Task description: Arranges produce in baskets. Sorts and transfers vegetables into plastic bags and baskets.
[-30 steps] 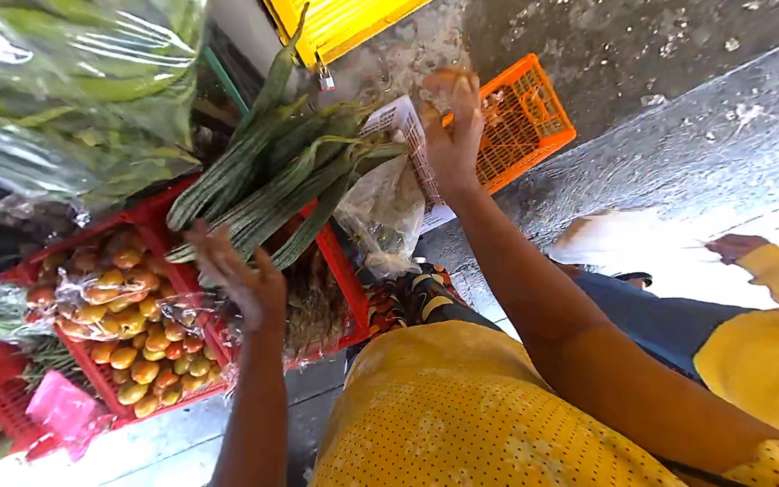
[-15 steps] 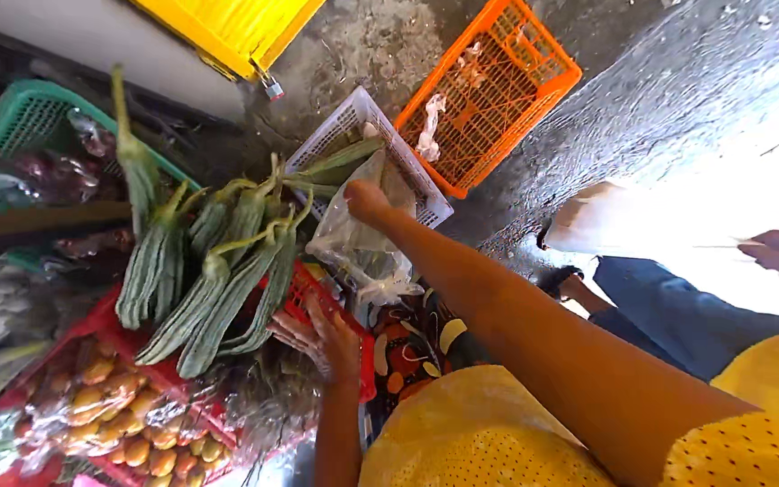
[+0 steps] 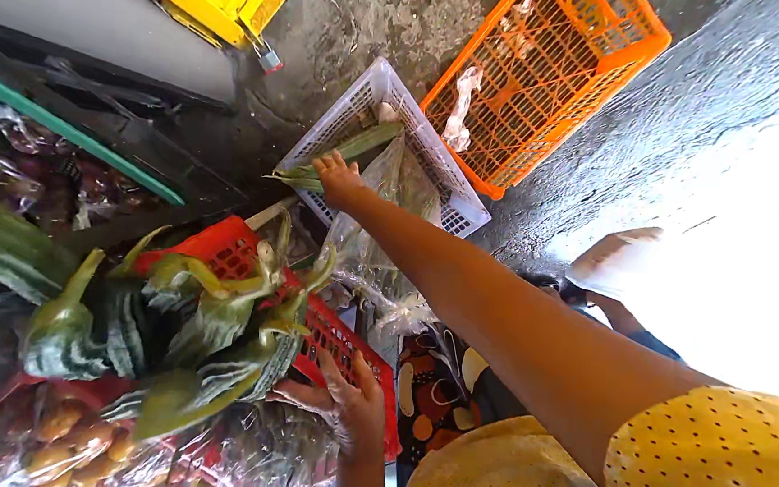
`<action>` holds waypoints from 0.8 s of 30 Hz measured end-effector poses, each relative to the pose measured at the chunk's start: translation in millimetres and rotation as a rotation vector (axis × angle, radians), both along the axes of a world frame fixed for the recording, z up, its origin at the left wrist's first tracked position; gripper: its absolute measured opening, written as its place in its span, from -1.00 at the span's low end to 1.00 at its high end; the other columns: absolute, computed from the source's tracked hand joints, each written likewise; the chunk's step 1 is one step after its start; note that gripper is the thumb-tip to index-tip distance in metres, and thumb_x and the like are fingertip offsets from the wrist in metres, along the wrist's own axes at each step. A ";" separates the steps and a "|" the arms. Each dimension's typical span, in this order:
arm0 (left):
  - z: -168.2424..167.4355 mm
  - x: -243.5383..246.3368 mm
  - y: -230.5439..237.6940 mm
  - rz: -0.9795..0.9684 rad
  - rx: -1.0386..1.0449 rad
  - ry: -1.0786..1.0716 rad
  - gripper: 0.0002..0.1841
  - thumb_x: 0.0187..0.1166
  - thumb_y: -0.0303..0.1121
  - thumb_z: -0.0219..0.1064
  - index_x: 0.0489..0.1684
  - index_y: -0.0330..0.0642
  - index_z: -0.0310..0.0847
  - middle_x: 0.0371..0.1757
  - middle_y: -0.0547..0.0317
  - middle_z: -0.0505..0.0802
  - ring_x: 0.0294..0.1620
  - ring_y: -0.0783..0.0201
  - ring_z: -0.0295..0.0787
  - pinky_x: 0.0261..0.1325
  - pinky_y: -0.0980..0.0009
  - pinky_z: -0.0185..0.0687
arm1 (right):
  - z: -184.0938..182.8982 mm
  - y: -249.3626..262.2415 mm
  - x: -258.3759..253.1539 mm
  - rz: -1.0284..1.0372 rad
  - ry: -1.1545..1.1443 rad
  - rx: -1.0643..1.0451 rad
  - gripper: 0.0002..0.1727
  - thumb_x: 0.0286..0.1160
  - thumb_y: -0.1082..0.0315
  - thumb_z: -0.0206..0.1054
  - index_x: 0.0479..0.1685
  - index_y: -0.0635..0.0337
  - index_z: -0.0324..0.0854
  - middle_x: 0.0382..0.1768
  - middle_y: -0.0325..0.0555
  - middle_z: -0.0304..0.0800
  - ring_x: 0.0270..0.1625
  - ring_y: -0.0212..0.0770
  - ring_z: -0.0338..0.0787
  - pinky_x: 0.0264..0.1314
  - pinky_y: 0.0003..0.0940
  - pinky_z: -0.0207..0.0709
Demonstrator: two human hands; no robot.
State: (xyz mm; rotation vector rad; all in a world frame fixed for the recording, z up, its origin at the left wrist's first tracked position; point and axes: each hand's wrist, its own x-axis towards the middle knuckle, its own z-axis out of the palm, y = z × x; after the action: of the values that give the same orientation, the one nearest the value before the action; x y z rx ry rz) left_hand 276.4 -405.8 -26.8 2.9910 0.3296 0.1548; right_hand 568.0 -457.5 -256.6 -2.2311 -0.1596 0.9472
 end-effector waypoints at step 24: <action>2.8 -1.7 -4.1 0.034 -0.116 0.059 -0.54 0.60 -0.25 0.32 0.49 -0.08 0.55 0.81 -0.64 -0.29 0.90 -0.37 -0.49 0.86 -0.12 -0.45 | -29.4 -16.2 8.2 0.001 -0.177 0.175 -0.35 0.08 0.43 0.65 0.34 0.21 0.66 0.45 0.17 0.65 0.66 0.27 0.40 0.78 0.13 0.15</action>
State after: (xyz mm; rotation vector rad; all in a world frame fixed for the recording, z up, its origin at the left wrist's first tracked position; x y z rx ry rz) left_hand 274.8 -409.9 -24.0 2.8801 0.3817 0.0493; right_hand 576.3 -473.7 -286.0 -2.1502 -0.3115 0.7067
